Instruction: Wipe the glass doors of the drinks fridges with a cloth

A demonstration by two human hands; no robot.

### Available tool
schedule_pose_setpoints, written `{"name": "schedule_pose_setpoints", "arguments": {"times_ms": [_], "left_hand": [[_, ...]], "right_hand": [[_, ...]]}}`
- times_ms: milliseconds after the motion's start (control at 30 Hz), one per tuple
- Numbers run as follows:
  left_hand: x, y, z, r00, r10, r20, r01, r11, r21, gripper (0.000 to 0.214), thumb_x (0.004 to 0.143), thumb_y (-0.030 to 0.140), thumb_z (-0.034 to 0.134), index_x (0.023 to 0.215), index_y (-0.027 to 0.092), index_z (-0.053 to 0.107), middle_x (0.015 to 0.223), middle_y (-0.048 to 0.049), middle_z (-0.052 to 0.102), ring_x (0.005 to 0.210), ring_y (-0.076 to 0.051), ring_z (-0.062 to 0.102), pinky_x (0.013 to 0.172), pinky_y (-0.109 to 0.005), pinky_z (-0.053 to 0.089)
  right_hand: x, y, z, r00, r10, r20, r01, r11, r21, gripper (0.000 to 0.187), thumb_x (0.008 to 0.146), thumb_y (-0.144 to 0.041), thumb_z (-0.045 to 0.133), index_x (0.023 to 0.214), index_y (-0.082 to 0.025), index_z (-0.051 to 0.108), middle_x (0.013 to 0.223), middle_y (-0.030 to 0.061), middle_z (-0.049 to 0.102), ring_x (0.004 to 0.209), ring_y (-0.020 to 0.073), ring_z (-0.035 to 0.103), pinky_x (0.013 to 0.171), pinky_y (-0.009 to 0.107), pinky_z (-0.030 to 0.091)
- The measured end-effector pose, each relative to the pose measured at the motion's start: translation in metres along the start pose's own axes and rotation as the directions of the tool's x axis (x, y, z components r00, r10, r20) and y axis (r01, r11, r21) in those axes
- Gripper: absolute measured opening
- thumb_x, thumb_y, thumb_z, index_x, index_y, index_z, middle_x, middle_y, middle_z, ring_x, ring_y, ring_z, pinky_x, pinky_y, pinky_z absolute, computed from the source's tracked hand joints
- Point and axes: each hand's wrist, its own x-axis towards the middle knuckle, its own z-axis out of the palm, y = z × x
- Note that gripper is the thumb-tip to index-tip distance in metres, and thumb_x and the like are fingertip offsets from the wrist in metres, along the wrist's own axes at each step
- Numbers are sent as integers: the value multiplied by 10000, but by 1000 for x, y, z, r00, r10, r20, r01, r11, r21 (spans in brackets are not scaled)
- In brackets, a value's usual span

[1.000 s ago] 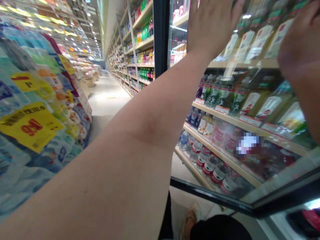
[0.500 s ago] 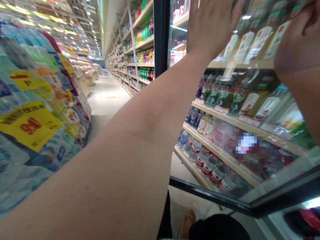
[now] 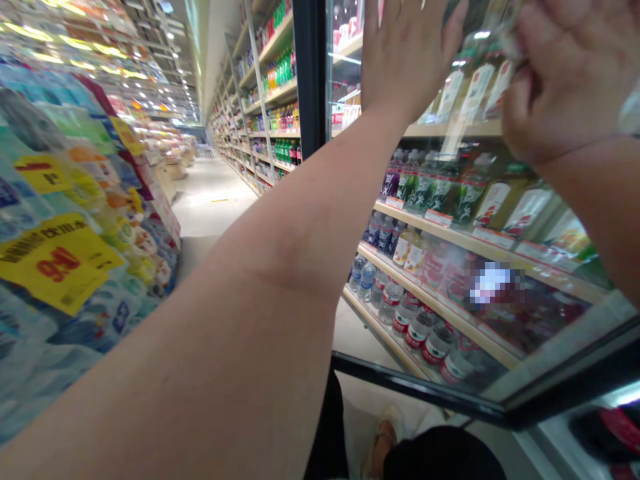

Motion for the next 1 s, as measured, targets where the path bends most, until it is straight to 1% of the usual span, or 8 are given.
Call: {"name": "schedule_pose_setpoints", "arguments": {"times_ms": [100, 300, 500, 600, 700, 867, 933, 1000], "left_hand": [[0, -1, 0, 1000, 19, -2, -19, 998, -53, 594, 1078, 319, 207, 1668, 280, 263, 1723, 166, 120, 1585, -221, 94, 1320, -411, -99], [2, -1, 2, 998, 54, -37, -56, 997, -53, 604, 1082, 259, 220, 1686, 249, 215, 1736, 119, 112, 1600, -209, 70, 1323, -440, -89], [-12, -13, 0, 970, 185, -158, -193, 980, -40, 654, 1047, 229, 346, 1690, 207, 229, 1750, 9, 138, 1624, -286, 57, 1333, -499, -8], [-32, -27, 4, 882, 442, -162, -462, 880, -113, 701, 992, 296, 372, 1682, 235, 268, 1738, 45, 176, 1633, -257, 55, 1349, -458, 8], [-50, -37, 12, 882, 464, -81, -469, 849, -244, 699, 968, 368, 309, 1667, 339, 292, 1707, 173, 138, 1629, -173, -3, 1353, -411, -59], [-67, -38, 23, 915, 395, -76, -398, 861, -317, 786, 928, 411, 350, 1679, 440, 122, 1639, 277, 12, 1602, -146, -101, 1358, -470, -73], [-71, -38, 27, 919, 384, -88, -391, 864, -316, 800, 946, 415, 350, 1676, 451, 25, 1626, 276, -55, 1596, -159, -109, 1358, -478, -73], [-75, -38, 32, 917, 381, -116, -399, 870, -291, 743, 1008, 425, 265, 1673, 424, -68, 1615, 255, -150, 1597, -169, -104, 1356, -449, -84]], "right_hand": [[-2, 4, 6, 916, -401, -23, 400, 916, -42, 706, 1005, -530, 96, 1571, -301, 451, 1628, -133, 356, 1600, 207, 228, 1344, 454, 103], [3, 17, 15, 967, 102, -232, -96, 995, 40, 706, 1014, -516, 205, 1657, -238, 295, 1685, -64, 244, 1595, 349, 212, 1305, 630, 139], [-3, 14, 10, 891, -450, -52, 451, 893, 2, 597, 1026, -383, 260, 1595, -282, 410, 1650, -61, 356, 1609, 191, 209, 1338, 522, 148], [-3, 6, 12, 985, -105, -136, 111, 993, 38, 592, 1035, -367, 280, 1613, -276, 373, 1667, -50, 319, 1610, 213, 206, 1342, 584, 88], [-2, -1, 13, 958, 222, -184, -210, 974, 78, 605, 1054, -375, 241, 1647, -265, 292, 1707, -53, 205, 1619, 234, 138, 1340, 564, 101], [-6, 12, 7, 949, -314, 27, 313, 950, 15, 585, 1044, -377, 272, 1621, -288, 316, 1698, -102, 233, 1621, 156, 84, 1353, 544, 100], [-6, 19, 4, 972, -233, 27, 233, 973, 4, 581, 1043, -364, 240, 1620, -326, 292, 1697, -129, 216, 1611, 123, 91, 1355, 555, 26], [-7, 20, 4, 992, 94, -79, -93, 995, 18, 608, 1042, -333, 219, 1648, -287, 236, 1716, -102, 161, 1612, 162, 88, 1343, 581, 29]]}}
